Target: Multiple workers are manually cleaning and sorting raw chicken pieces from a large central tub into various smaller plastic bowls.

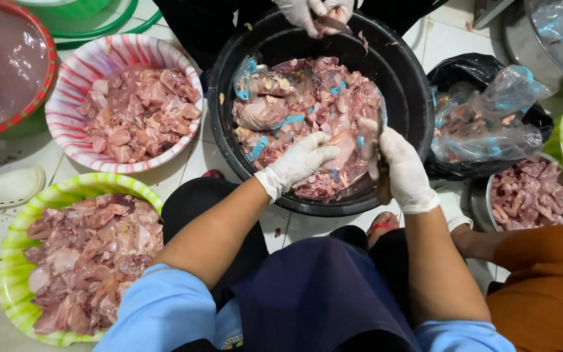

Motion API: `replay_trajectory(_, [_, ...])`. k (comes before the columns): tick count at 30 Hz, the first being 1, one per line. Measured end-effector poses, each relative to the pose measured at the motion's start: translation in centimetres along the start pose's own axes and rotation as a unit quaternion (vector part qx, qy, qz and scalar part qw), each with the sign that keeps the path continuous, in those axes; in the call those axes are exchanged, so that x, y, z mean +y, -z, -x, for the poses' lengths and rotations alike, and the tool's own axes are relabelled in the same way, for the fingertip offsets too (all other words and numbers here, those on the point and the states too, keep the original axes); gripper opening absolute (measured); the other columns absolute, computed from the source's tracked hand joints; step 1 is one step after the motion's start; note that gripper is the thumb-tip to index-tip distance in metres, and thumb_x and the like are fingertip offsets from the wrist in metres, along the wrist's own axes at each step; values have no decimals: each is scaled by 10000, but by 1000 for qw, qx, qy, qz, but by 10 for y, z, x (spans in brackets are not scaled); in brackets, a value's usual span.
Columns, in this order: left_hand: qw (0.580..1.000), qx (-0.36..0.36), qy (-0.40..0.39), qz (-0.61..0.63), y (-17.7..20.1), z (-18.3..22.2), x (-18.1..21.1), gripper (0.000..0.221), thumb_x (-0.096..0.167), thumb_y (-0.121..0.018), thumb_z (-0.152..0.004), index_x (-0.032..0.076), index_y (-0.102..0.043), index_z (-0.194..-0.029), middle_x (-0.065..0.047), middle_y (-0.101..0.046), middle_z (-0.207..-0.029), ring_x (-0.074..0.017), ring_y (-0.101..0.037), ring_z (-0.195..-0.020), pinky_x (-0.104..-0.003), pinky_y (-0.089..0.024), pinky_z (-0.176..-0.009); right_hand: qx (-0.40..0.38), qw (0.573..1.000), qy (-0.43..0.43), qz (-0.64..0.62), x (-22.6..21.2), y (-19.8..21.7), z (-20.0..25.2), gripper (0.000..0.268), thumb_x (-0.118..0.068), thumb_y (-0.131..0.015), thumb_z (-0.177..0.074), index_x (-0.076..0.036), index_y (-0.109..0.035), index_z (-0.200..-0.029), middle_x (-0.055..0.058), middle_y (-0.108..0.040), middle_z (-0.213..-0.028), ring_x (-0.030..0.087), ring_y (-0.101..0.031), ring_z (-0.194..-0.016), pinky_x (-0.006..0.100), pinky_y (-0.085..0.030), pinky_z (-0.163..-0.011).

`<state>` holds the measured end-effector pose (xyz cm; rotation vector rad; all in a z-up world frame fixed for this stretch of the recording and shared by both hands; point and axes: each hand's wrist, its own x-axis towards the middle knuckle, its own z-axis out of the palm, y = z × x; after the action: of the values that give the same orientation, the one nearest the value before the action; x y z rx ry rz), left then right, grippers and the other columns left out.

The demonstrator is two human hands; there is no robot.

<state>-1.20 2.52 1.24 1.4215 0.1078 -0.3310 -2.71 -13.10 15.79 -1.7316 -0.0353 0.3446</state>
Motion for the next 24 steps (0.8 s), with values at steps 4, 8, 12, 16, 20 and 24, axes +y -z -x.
replay_trajectory(4, [999, -2, -19, -44, -8, -1, 0, 282, 285, -699, -816, 154, -667, -1064, -61, -690, -952, -140, -636, -896, -294, -531, -772, -154, 983, 102, 9, 61, 24, -8, 576, -97, -445, -938, -174, -314, -1494, 104, -575, -903, 128, -578, -455, 186, -441, -406])
replay_trajectory(8, [998, 4, -16, -56, -13, 0, 14, 272, 252, -685, -770, 212, -661, -1038, -5, -685, -940, -104, -654, -852, -244, -556, -740, -165, 983, 83, -21, 81, 26, -14, 528, -127, -513, -932, -184, -394, -1443, 107, -586, -869, 114, -535, -415, 188, -387, -388])
replay_trajectory(12, [999, -19, -27, -1, -8, -9, -6, 272, 158, -654, -772, 126, -646, -1042, -60, -640, -905, -139, -633, -827, -256, -567, -676, -25, 994, 64, -86, 101, 47, -40, 403, -108, -439, -992, -142, -473, -1392, 95, -574, -753, 127, -507, -439, 192, -368, -378])
replay_trajectory(16, [998, -12, -37, 56, -3, -31, -39, 275, 128, -650, -777, 105, -631, -1051, -63, -603, -907, -133, -622, -811, -238, -572, -696, 9, 986, 54, -155, 81, 53, -37, 371, -156, -430, -1010, -111, -494, -1373, 100, -560, -796, 121, -462, -477, 196, -331, -426])
replay_trajectory(20, [993, 0, -22, 114, -4, -11, -9, 311, 114, -724, -730, 93, -600, -1014, -64, -601, -902, -135, -641, -770, -248, -598, -660, -41, 992, 51, -107, 80, 50, -24, 277, -154, -452, -990, -100, -536, -1249, 116, -565, -775, 161, -499, -403, 227, -325, -384])
replay_trajectory(24, [995, -10, -43, 85, -10, 20, 27, 307, 122, -767, -714, 130, -619, -983, -25, -630, -884, -101, -616, -778, -227, -576, -629, -184, 974, 50, -118, 87, 28, -15, 635, -60, -550, -896, -173, -322, -1478, 50, -488, -746, 159, -527, -346, 222, -392, -294])
